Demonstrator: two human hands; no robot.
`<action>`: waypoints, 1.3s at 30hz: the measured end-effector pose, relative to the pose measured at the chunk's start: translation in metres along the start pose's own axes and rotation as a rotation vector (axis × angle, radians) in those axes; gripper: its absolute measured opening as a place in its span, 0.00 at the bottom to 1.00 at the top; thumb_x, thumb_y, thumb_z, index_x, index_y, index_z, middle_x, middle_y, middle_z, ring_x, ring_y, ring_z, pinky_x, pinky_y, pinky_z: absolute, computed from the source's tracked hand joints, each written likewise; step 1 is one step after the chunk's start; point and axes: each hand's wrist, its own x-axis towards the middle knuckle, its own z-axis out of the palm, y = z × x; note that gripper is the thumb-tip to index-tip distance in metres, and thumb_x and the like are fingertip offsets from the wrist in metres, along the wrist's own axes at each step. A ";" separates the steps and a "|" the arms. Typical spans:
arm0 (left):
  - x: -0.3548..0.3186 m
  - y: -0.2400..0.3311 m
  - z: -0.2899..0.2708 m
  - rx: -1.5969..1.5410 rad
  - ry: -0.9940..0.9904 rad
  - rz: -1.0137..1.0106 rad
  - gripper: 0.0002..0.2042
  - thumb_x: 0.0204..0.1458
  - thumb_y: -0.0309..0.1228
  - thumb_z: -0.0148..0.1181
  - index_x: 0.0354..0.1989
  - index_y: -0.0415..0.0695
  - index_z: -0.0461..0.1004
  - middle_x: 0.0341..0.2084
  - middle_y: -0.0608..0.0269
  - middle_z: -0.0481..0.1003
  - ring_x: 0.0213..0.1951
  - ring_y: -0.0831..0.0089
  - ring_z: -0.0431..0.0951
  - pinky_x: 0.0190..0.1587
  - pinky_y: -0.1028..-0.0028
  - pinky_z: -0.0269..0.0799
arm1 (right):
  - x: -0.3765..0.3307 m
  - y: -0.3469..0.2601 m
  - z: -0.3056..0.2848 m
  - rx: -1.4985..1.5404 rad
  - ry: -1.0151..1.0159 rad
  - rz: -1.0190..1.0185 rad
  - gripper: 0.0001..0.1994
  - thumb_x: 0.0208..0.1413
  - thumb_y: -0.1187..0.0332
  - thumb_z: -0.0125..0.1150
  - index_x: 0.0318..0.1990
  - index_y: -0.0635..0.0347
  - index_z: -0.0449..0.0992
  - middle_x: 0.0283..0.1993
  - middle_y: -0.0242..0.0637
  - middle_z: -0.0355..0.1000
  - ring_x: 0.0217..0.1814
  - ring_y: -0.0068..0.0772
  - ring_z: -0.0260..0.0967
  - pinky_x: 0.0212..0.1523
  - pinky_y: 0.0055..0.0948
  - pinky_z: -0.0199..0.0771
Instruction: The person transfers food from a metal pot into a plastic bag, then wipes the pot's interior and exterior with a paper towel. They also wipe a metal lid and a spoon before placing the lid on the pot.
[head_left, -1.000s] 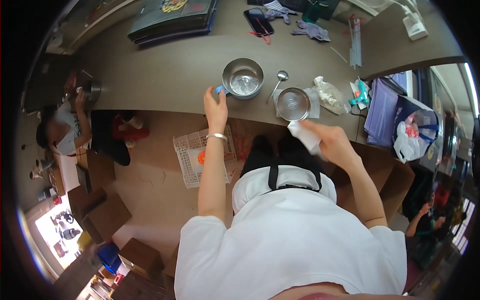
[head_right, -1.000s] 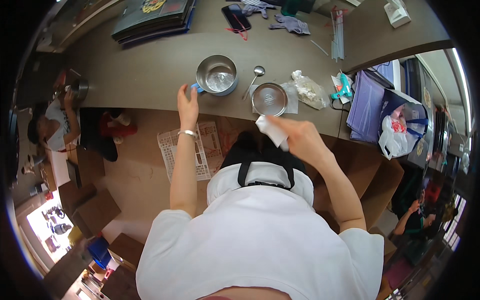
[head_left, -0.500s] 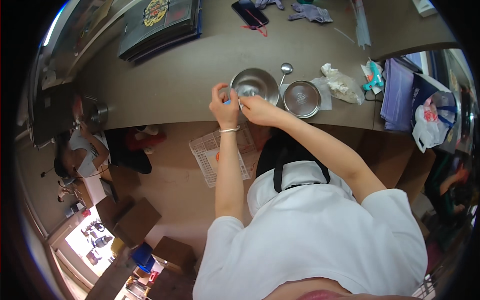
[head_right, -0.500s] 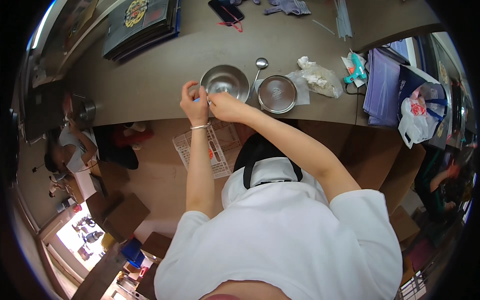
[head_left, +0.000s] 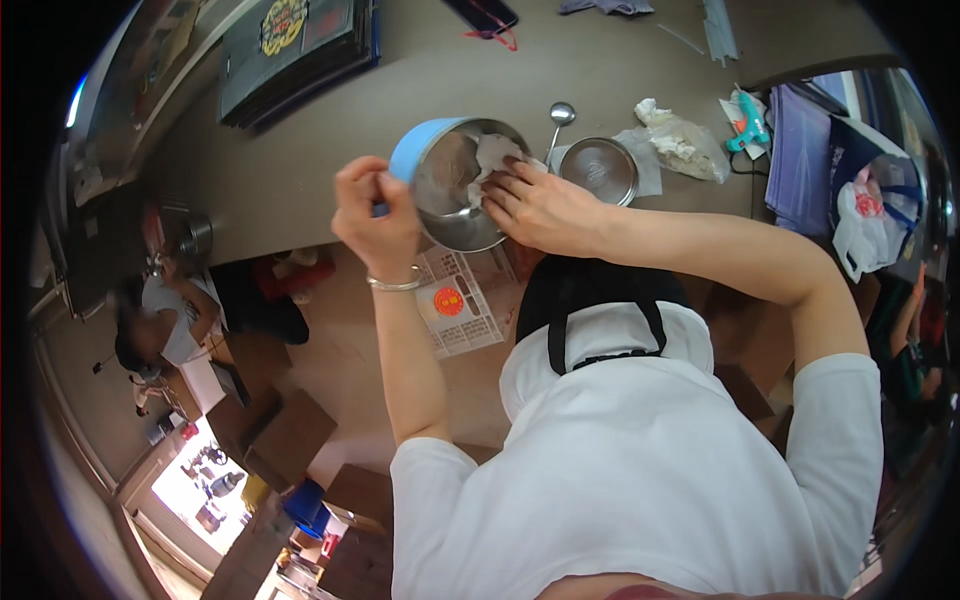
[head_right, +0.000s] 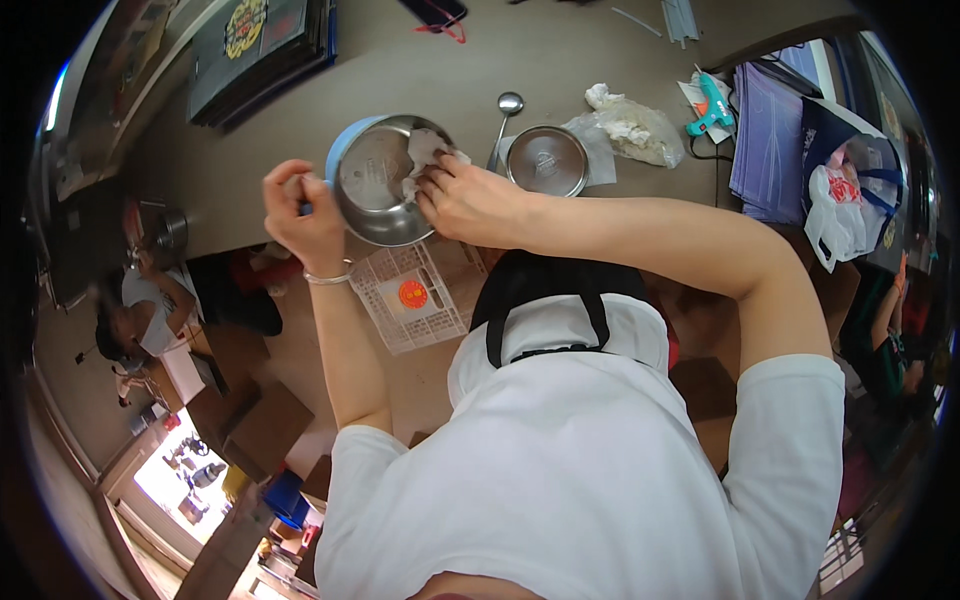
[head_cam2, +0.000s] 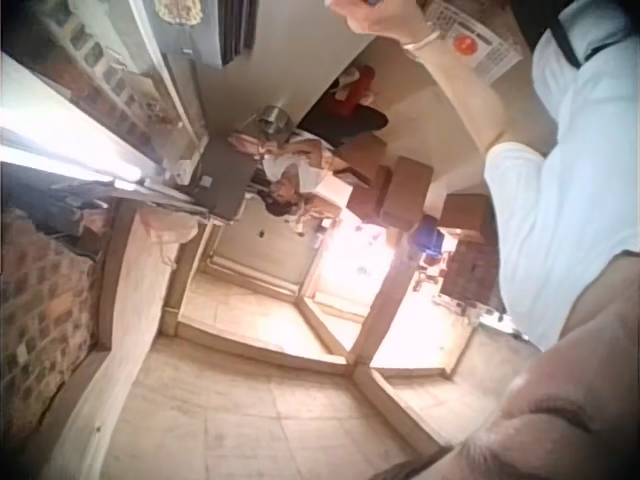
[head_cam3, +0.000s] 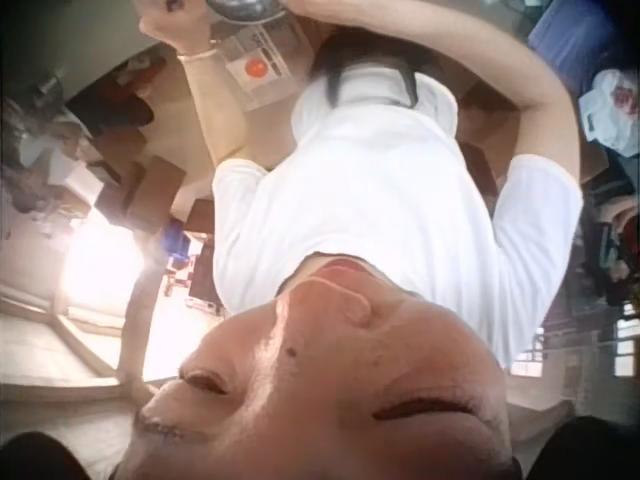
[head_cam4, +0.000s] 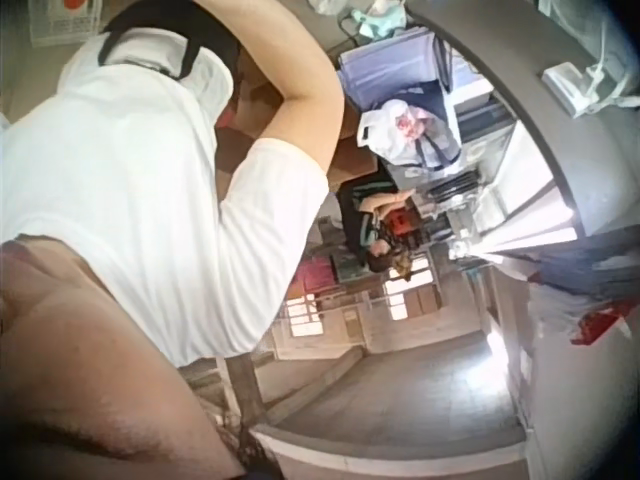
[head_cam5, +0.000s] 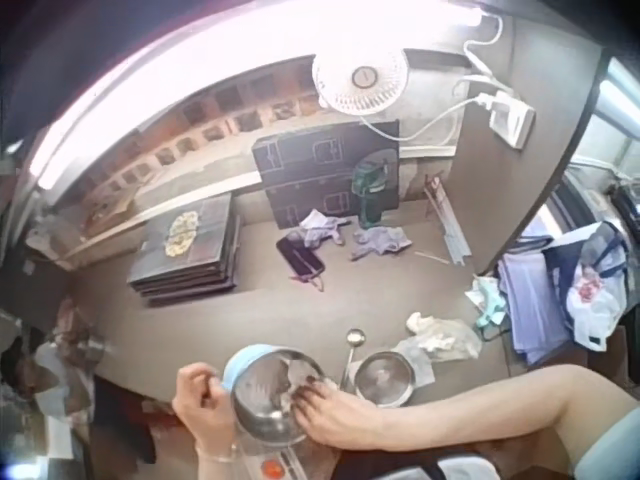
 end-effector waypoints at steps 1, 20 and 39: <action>0.005 -0.005 -0.001 -0.094 0.043 0.062 0.17 0.50 0.26 0.61 0.48 0.39 0.66 0.31 0.59 0.72 0.36 0.74 0.73 0.41 0.74 0.68 | 0.004 0.001 -0.003 0.087 -0.023 0.046 0.19 0.49 0.67 0.55 0.49 0.68 0.72 0.51 0.45 0.73 0.58 0.40 0.69 0.64 0.40 0.62; -0.040 0.000 -0.002 -0.634 -0.352 -0.279 0.38 0.46 0.28 0.57 0.68 0.36 0.51 0.58 0.50 0.63 0.58 0.63 0.66 0.60 0.68 0.61 | -0.016 0.010 0.002 -0.203 -0.017 -0.169 0.20 0.52 0.65 0.53 0.50 0.66 0.74 0.60 0.45 0.68 0.67 0.42 0.61 0.73 0.41 0.48; -0.039 0.002 -0.012 -0.515 -0.425 -0.292 0.38 0.48 0.30 0.58 0.68 0.36 0.51 0.55 0.49 0.66 0.56 0.65 0.68 0.58 0.70 0.64 | -0.015 -0.009 -0.017 -0.041 -0.012 -0.056 0.19 0.48 0.70 0.56 0.50 0.62 0.72 0.57 0.43 0.70 0.59 0.38 0.69 0.61 0.34 0.64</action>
